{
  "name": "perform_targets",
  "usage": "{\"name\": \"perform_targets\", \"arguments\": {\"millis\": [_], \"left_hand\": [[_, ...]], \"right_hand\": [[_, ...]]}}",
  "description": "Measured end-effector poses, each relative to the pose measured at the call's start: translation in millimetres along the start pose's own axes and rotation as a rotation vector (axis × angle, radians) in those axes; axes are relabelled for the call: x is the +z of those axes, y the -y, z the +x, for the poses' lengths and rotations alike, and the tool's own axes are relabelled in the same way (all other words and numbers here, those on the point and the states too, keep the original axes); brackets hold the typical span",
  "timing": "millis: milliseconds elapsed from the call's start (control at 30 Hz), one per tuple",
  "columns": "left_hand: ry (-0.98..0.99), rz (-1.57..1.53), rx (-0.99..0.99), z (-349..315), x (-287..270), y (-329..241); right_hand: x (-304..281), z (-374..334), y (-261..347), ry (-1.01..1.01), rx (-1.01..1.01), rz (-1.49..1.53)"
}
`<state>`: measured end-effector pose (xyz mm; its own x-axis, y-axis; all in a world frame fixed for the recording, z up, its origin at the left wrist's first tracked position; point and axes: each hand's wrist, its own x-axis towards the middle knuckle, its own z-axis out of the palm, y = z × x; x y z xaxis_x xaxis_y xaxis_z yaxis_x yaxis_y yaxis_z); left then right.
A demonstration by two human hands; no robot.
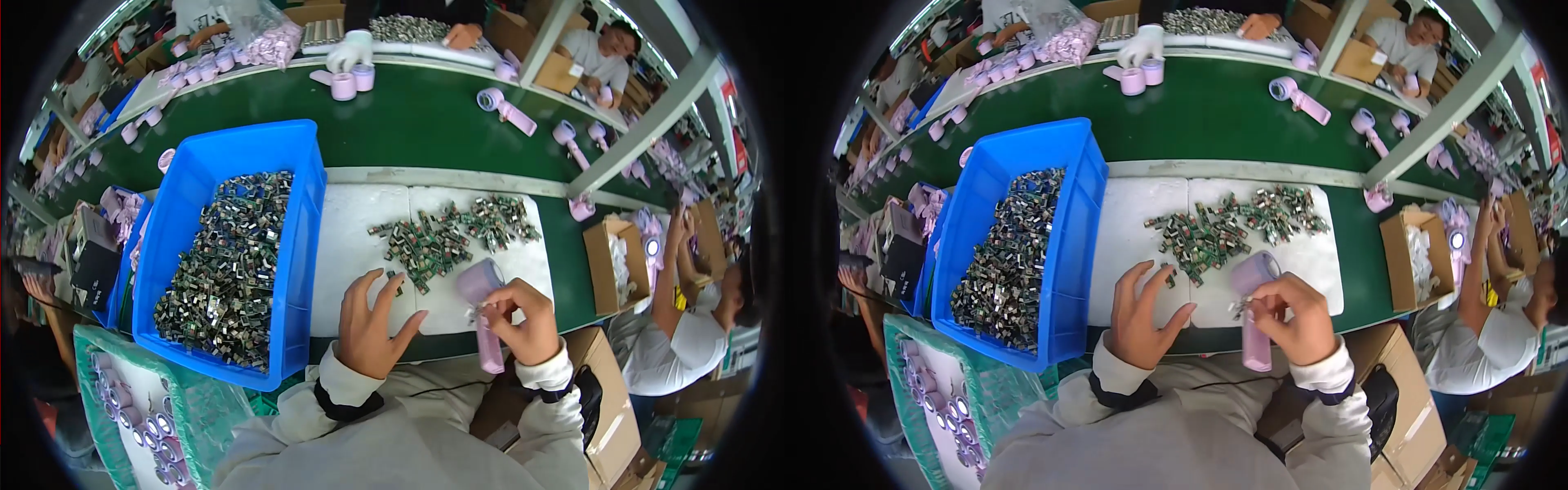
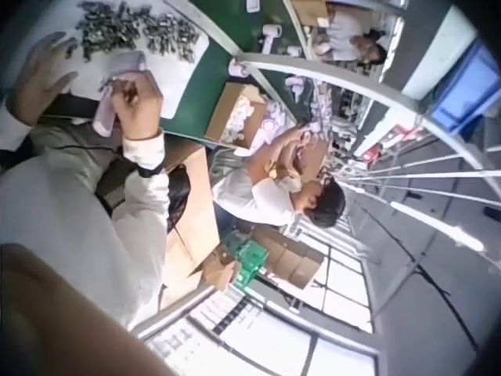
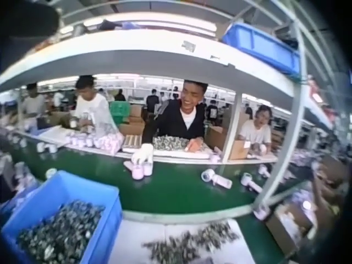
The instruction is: The person picks up a circuit board and a pink fan handle, fits the board into the handle, and then connects a fan head to the assembly. This process is repeated before the finished fans are placed on the table.
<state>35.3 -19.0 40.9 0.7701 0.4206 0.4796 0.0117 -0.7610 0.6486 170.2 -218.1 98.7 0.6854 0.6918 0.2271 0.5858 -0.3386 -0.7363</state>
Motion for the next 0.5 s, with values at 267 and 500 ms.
{"name": "perform_targets", "arguments": {"millis": [267, 500], "left_hand": [[0.022, 0.051, 0.050, -12, 11, 32], [-0.093, -0.001, 0.079, -9, 19, 38]], "right_hand": [[-77, 128, -60, 0.081, 0.199, 0.189], [-70, 313, -148, -0.106, 0.102, -0.284]]}}
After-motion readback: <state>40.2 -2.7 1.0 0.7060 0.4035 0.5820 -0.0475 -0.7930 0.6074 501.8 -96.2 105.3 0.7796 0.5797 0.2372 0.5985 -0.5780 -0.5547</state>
